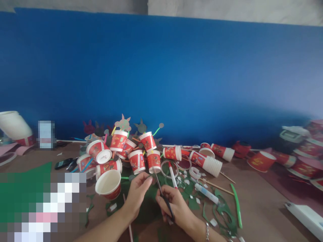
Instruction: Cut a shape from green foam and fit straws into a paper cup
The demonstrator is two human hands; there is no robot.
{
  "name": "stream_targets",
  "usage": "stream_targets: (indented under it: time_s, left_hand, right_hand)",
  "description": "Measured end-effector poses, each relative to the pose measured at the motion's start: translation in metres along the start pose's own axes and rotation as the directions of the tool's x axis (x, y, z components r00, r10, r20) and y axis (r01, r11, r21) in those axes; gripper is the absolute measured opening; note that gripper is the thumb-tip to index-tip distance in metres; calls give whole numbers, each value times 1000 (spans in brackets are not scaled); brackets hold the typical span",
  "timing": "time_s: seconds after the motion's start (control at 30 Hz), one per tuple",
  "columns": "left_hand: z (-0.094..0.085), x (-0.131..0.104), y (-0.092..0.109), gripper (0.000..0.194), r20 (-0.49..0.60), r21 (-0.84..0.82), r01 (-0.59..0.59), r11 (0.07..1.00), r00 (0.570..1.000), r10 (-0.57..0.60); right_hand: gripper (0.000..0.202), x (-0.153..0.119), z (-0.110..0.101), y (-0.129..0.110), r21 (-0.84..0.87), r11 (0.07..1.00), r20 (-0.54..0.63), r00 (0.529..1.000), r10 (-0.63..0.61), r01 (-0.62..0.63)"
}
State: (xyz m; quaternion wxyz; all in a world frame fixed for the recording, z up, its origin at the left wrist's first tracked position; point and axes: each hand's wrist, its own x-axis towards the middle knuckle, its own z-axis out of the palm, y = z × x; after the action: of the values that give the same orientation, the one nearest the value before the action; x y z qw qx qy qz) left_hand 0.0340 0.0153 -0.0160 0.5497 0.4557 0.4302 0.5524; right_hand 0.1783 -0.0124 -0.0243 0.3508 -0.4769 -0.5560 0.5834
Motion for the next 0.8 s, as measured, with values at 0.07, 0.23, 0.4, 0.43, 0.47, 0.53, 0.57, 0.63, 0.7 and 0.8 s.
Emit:
stream_targets:
  time_s: [0.07, 0.23, 0.4, 0.43, 0.47, 0.53, 0.57, 0.63, 0.7, 0.8]
  left_hand:
    - [0, 0, 1, 22, 9, -1, 5, 1000, 1000, -5]
    - [2, -1, 6, 21, 60, -19, 27, 999, 998, -26]
    - [1, 0, 5, 19, 61, -20, 26, 999, 998, -24]
    - [1, 0, 5, 19, 57, -26, 22, 999, 998, -21]
    - [1, 0, 4, 20, 54, -30, 20, 999, 998, -18]
    - [1, 0, 4, 22, 45, -35, 15, 999, 999, -13]
    - [1, 0, 5, 23, 40, -35, 12, 999, 999, -11]
    - [1, 0, 5, 26, 29, -33, 10, 999, 1000, -9]
    - [1, -1, 5, 26, 23, -30, 11, 999, 1000, -10]
    - [1, 0, 4, 25, 25, -17, 10, 1000, 1000, -10]
  right_hand:
    - [36, 0, 0, 0, -1, 1000, 7, 1000, -3, 3]
    - [34, 0, -1, -1, 20, 999, 25, 999, -38, 38]
    - [38, -1, -1, -2, 0, 999, 16, 999, -32, 32]
    - [39, 0, -1, -2, -6, 1000, 15, 1000, -28, 28]
    - [39, 0, -1, -1, -9, 1000, 14, 1000, -23, 23]
    - [39, 0, -1, -1, -10, 1000, 15, 1000, -17, 17]
    - [39, 0, -1, -1, -8, 1000, 16, 1000, -17, 17]
    - [39, 0, -1, -1, -4, 1000, 16, 1000, -16, 16]
    - [40, 0, -1, -1, -5, 1000, 16, 1000, -14, 14]
    - [40, 0, 0, -2, -15, 1000, 14, 1000, -4, 5]
